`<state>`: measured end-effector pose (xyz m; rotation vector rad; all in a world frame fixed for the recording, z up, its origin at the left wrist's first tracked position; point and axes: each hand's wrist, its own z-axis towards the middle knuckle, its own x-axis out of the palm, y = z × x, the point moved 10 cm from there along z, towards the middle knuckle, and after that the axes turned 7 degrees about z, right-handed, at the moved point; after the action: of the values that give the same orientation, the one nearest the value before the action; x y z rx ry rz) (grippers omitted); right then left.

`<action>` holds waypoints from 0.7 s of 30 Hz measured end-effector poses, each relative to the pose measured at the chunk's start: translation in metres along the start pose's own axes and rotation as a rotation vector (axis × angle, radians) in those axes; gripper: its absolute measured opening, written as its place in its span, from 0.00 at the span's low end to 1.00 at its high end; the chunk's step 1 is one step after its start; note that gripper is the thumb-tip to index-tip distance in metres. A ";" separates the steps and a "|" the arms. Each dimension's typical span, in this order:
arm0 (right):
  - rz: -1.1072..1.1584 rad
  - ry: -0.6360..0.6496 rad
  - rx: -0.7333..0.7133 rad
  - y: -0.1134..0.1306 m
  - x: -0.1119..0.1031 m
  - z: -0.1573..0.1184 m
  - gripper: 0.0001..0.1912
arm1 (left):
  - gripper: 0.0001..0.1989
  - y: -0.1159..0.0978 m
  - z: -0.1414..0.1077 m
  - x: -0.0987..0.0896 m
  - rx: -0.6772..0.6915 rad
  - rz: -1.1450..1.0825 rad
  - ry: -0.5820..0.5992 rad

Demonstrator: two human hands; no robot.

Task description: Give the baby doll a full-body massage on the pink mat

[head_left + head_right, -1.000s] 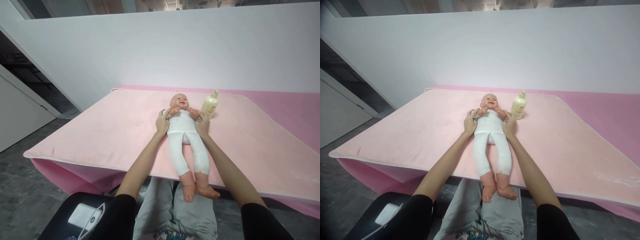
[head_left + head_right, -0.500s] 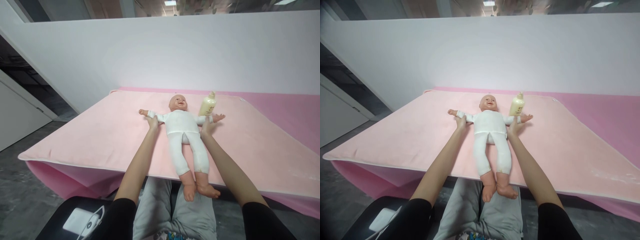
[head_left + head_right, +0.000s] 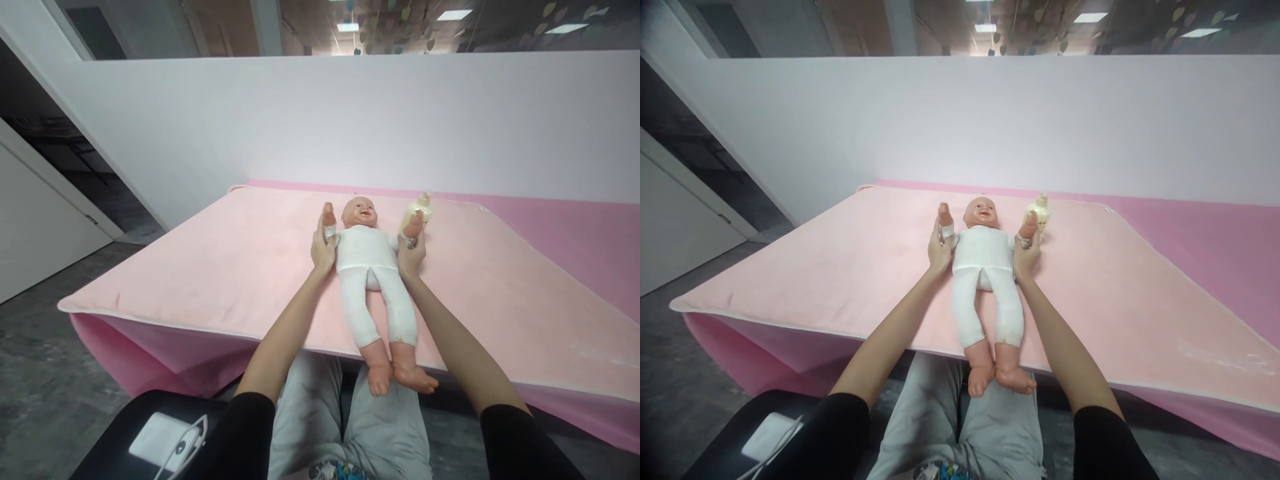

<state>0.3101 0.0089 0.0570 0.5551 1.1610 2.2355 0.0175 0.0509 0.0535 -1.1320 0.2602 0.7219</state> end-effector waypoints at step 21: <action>-0.076 0.208 -0.025 0.002 0.018 -0.003 0.25 | 0.32 -0.024 -0.005 0.013 0.149 0.250 0.135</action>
<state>0.2944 0.0180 0.0588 0.2676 1.2325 2.2798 0.0439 0.0462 0.0618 -1.0172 0.5690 0.8327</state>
